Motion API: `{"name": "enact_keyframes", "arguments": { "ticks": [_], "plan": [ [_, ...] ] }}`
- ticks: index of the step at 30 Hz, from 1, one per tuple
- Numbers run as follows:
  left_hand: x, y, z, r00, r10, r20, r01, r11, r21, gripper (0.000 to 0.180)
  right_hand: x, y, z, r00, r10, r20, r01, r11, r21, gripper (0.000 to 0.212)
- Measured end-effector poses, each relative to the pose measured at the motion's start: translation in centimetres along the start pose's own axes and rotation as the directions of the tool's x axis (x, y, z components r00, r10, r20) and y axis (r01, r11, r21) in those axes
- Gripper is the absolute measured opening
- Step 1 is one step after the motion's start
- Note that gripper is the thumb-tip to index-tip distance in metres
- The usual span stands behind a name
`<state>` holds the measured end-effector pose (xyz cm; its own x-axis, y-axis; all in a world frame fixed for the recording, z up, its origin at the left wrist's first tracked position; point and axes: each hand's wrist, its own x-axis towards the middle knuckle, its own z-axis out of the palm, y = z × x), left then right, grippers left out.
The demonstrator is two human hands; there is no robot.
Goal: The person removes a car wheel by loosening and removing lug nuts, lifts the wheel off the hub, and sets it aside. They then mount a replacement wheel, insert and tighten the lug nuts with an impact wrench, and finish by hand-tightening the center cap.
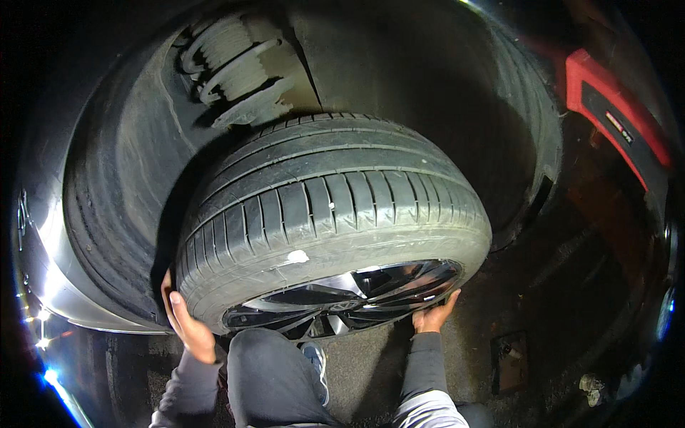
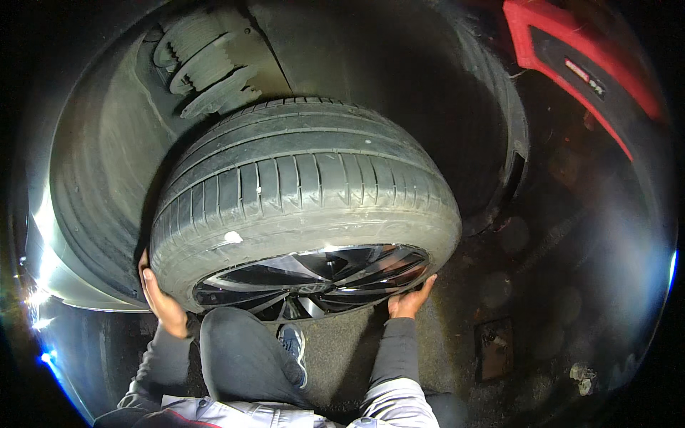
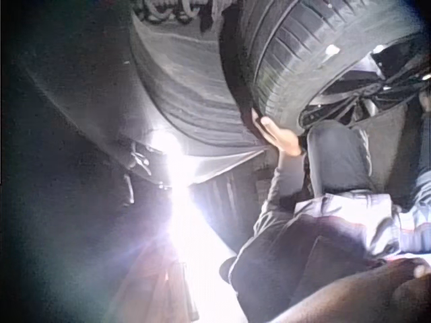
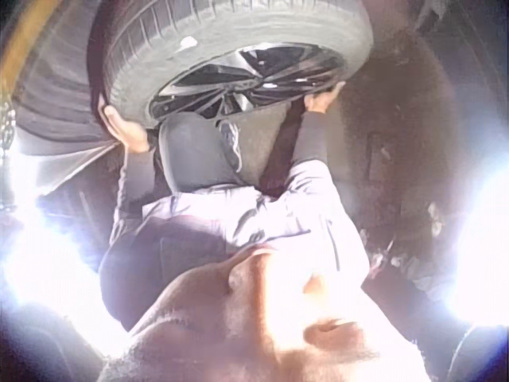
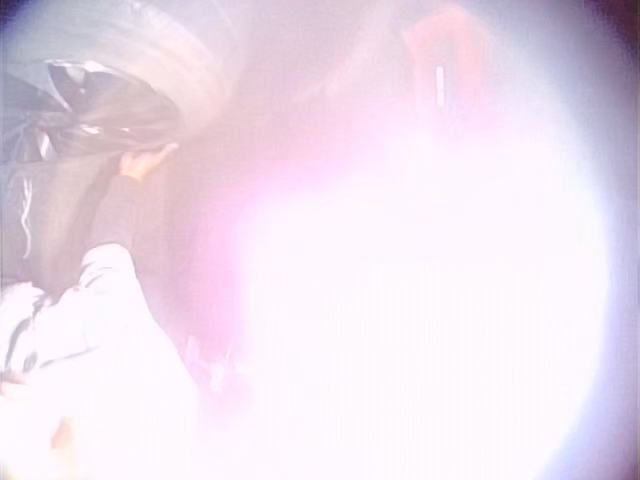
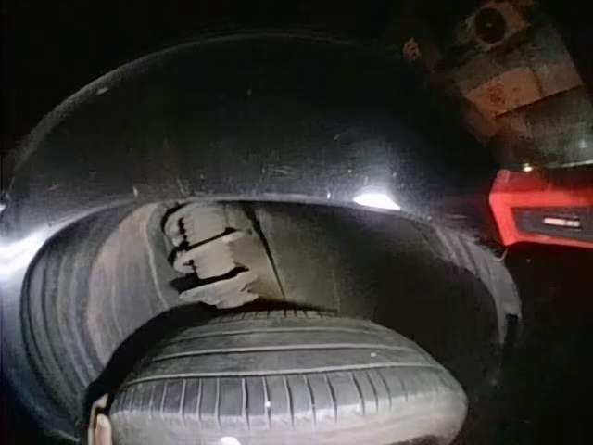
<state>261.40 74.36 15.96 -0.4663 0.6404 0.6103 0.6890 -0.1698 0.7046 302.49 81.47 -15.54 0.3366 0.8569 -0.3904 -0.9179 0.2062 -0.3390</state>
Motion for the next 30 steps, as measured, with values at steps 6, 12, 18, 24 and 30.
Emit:
{"name": "enact_keyframes", "arguments": {
  "ticks": [6, 12, 18, 24, 30],
  "plan": [
    [-0.2, -0.6, 1.3, 0.994, 0.083, -0.069, -0.093, 0.982, -0.167, 0.065, -0.2, -0.2, 1.0, 0.998, 0.039, -0.059, -0.040, 0.999, -0.011, 0.085],
    [-0.3, -0.8, 0.7, 0.999, 0.009, -0.045, -0.014, 0.994, -0.107, 0.069, -0.7, -0.4, 2.6, 0.991, 0.039, -0.128, -0.037, 0.999, 0.016, 0.092],
    [-0.5, -0.3, -0.2, 0.984, 0.164, 0.067, -0.166, 0.986, 0.022, 0.070, -0.5, 0.5, 3.2, 0.978, 0.022, -0.209, -0.028, 0.999, -0.022, 0.090],
    [-1.2, -1.3, -1.5, 0.908, 0.358, 0.218, -0.387, 0.915, 0.110, 0.078, 0.4, 1.0, 1.6, 1.000, 0.027, -0.006, -0.028, 0.985, -0.169, 0.095],
    [-1.0, -0.8, -1.7, 0.906, 0.356, 0.230, -0.377, 0.924, 0.057, 0.094, -1.8, -1.7, 4.2, 0.792, 0.403, -0.459, -0.580, 0.732, -0.358, 0.130]
  ]
}}
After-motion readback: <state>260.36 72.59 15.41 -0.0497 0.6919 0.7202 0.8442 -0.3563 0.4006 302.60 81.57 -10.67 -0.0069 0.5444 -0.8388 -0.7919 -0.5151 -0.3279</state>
